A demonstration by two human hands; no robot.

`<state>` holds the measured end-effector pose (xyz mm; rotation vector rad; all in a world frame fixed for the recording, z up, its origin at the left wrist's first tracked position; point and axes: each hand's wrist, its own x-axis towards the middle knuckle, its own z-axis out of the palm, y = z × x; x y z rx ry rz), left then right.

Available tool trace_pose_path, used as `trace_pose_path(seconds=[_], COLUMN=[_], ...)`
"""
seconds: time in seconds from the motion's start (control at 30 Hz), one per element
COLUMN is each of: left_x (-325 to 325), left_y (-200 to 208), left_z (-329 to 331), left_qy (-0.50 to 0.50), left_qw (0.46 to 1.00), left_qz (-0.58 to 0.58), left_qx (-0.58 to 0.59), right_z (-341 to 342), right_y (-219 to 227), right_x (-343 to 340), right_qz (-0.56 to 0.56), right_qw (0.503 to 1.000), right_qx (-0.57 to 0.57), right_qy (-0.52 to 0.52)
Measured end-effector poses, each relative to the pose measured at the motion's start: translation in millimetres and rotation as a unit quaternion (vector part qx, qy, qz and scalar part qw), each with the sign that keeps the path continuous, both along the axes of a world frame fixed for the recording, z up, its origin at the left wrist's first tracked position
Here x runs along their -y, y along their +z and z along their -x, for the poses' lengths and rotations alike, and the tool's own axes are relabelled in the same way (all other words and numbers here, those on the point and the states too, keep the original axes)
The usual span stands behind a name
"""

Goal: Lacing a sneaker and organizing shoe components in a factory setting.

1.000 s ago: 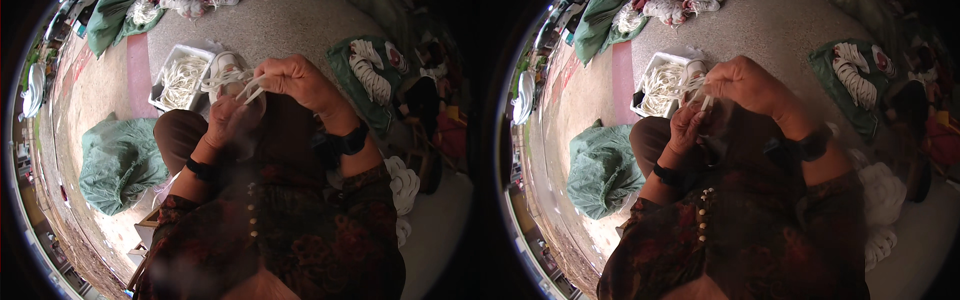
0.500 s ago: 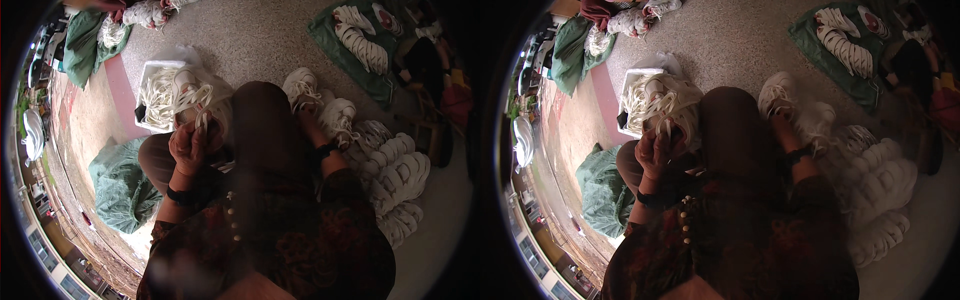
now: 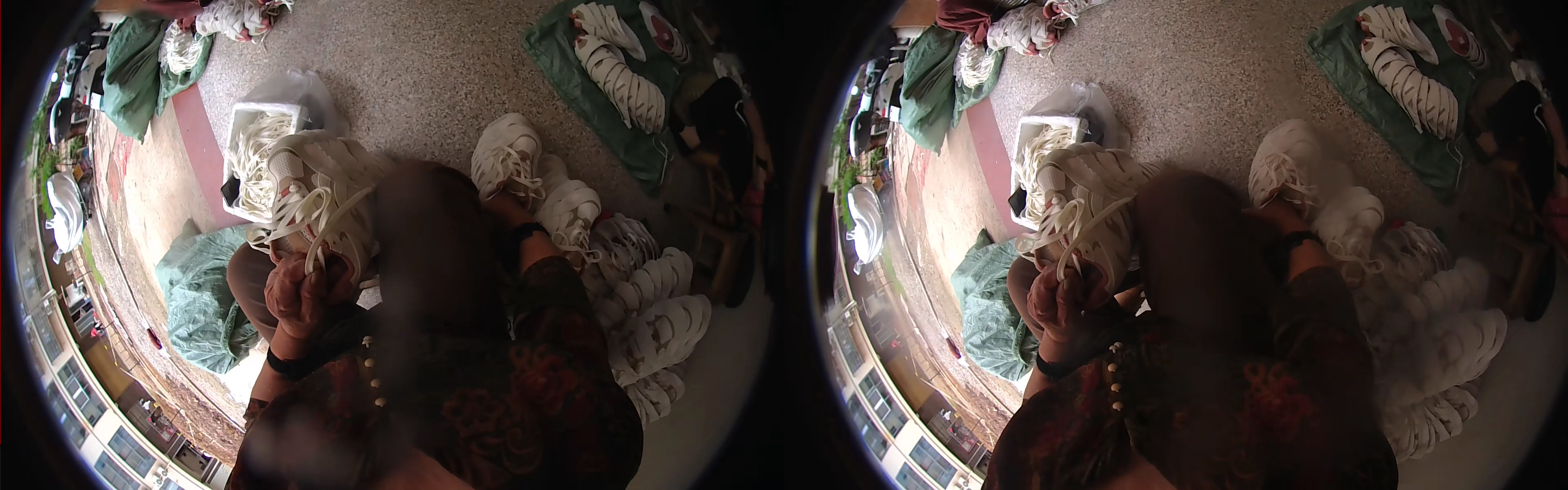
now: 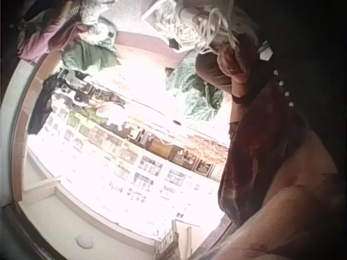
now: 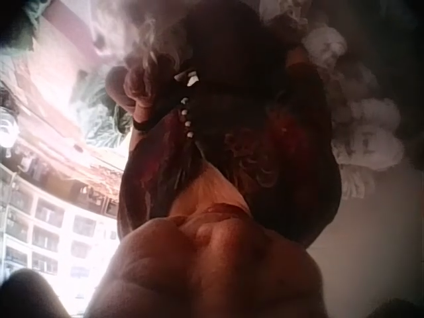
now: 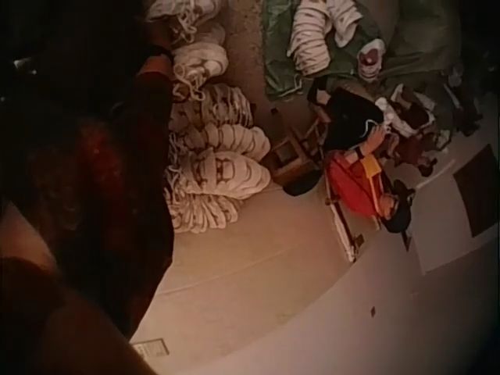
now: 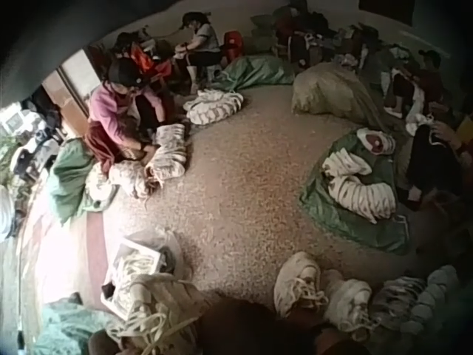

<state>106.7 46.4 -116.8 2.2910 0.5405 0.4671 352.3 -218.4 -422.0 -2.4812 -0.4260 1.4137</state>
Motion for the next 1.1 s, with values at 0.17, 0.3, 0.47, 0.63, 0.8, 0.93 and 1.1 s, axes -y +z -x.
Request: trace_pose_path(seconds=[0.17,0.3,0.47,0.63,0.8,0.93,1.1], left_x=[-8.4,-5.3,-7.4,-15.0,-18.3,-18.2,-3.5], left_y=[-10.5,1.1,-4.7,-4.6,-8.3,-10.8,-3.4], left_z=[7.6,-15.8,-25.4,-21.5,-12.2,-9.1,-6.9], left_qy=[-0.048,-0.077,-0.060,-0.068,-0.062,-0.064,0.003], left_qw=[0.989,0.981,0.993,0.993,0.992,0.992,0.969], left_qz=[-0.137,-0.171,-0.084,-0.006,0.060,0.083,0.246], left_qx=[-0.024,-0.055,-0.052,-0.093,-0.096,-0.070,0.028], right_z=[-11.1,-16.9,-22.7,-24.7,-48.5,-45.2,-80.2], right_y=[40.4,65.2,12.1,-18.5,-35.1,-45.1,69.4], right_x=[-28.7,-39.0,-7.9,-13.6,-12.5,-11.8,-38.0], right_qz=[0.016,0.047,0.011,-0.083,-0.018,-0.012,-0.052], right_qw=[0.994,0.987,0.990,0.940,0.979,0.995,0.940], right_qx=[-0.072,-0.135,-0.121,-0.224,-0.150,-0.066,-0.181], right_qy=[-0.080,-0.071,-0.069,-0.242,-0.139,-0.070,-0.283])
